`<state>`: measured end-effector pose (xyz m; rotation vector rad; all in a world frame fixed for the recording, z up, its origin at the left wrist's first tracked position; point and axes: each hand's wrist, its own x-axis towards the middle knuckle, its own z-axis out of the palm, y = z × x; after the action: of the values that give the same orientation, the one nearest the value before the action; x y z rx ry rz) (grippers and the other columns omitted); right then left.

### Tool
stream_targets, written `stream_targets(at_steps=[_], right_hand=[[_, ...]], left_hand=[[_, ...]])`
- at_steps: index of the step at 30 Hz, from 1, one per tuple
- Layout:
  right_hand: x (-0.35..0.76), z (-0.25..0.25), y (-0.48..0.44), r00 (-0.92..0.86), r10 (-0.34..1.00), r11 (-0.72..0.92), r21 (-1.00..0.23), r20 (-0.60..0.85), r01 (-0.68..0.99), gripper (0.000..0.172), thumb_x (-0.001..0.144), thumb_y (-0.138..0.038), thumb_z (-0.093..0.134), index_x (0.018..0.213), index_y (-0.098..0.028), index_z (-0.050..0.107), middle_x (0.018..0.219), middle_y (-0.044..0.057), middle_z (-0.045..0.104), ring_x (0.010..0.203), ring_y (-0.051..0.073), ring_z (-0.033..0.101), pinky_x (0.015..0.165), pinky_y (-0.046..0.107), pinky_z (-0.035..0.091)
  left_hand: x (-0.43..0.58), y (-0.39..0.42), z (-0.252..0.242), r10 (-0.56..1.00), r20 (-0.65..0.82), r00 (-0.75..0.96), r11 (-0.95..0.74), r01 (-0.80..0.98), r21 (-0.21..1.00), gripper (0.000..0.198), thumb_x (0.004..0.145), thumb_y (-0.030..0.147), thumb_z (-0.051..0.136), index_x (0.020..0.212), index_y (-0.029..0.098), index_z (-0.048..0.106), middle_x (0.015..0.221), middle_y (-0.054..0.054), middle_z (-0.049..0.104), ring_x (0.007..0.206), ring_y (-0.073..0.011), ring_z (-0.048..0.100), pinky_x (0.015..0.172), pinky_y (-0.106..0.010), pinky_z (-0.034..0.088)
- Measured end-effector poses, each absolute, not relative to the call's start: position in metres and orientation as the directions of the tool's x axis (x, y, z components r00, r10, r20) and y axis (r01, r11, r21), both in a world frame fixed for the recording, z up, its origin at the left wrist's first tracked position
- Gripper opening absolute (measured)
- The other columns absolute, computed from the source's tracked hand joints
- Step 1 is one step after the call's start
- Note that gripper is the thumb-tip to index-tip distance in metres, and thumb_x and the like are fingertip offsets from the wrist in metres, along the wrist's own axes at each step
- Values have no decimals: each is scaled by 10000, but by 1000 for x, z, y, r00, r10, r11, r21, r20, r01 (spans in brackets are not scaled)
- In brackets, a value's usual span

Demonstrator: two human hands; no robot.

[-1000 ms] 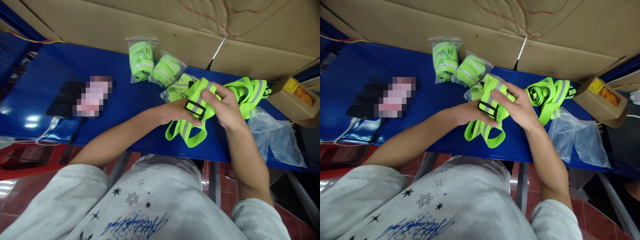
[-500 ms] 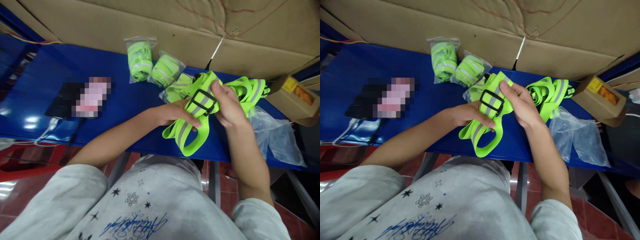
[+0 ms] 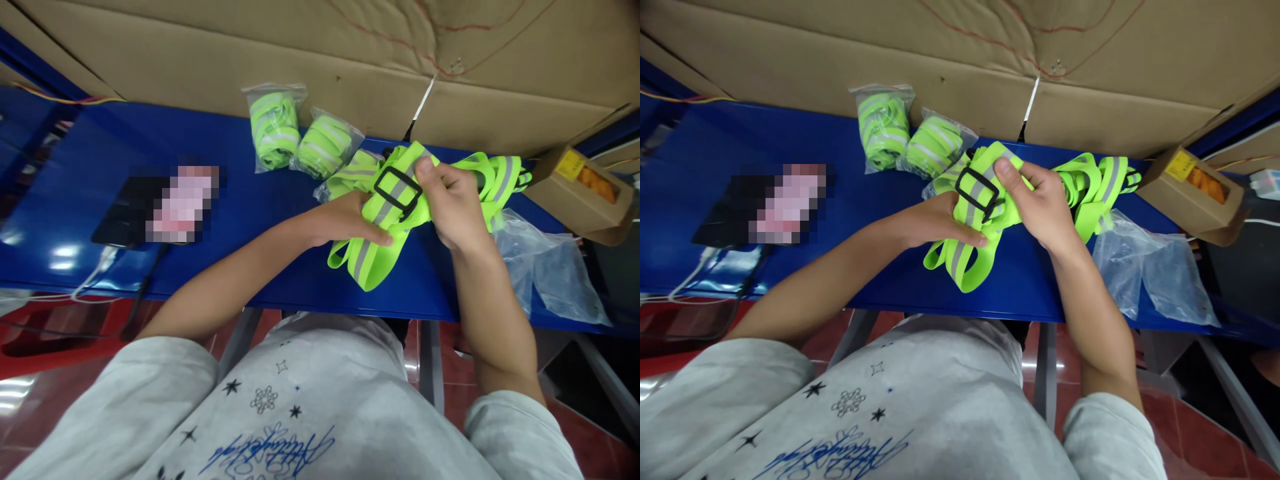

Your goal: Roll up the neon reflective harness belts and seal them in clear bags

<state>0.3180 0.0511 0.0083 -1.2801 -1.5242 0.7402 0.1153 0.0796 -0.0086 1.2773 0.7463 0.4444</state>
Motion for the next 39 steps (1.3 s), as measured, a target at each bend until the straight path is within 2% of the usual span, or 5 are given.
stream_targets(at_steps=[9, 14, 26, 34, 39], right_hand=[[308, -13, 61, 103, 985, 116, -970, 140, 213, 571, 918, -797, 589, 762, -259, 701, 625, -2, 638, 731, 213, 731, 610, 347, 615], [303, -4, 55, 78, 987, 127, -983, 138, 130, 452, 925, -704, 656, 809, -276, 747, 822, 4, 763, 993, 238, 778, 813, 369, 665], [297, 27, 39, 34, 999, -37, -999, -38, -29, 430, 880, -661, 730, 804, -238, 733, 952, 72, 793, 1180, 305, 743, 927, 401, 672], [308, 15, 52, -156, 965, -229, -967, -210, -110, 422, 854, -677, 759, 831, -261, 688, 910, 37, 786, 1159, 287, 741, 948, 448, 679], [317, 17, 52, -107, 975, -194, -981, -193, 4, 430, 830, -710, 771, 818, -288, 690, 866, 55, 778, 1141, 311, 731, 895, 473, 679]], left_hand=[[141, 56, -33, 702, -303, 645, 573, -258, 778, 438, 583, 134, 921, 994, 140, 770, 926, -59, 799, 883, -217, 765, 876, -356, 622], [141, 50, -29, 540, -272, 796, 689, -233, 686, 259, 661, 154, 873, 889, 148, 750, 862, -42, 778, 820, -180, 748, 790, -296, 618], [114, 83, -21, 585, -118, 802, 72, 94, 993, 458, 675, 241, 919, 1091, 140, 754, 1114, -81, 797, 1054, -253, 744, 936, -363, 607], [115, 67, -5, 332, -186, 925, 345, 65, 936, 285, 746, 337, 909, 890, 139, 764, 874, -105, 789, 783, -243, 763, 762, -373, 646], [110, 73, 2, 493, -135, 860, 138, 76, 987, 307, 667, 251, 934, 923, 169, 783, 909, -51, 790, 828, -214, 747, 797, -313, 621]])
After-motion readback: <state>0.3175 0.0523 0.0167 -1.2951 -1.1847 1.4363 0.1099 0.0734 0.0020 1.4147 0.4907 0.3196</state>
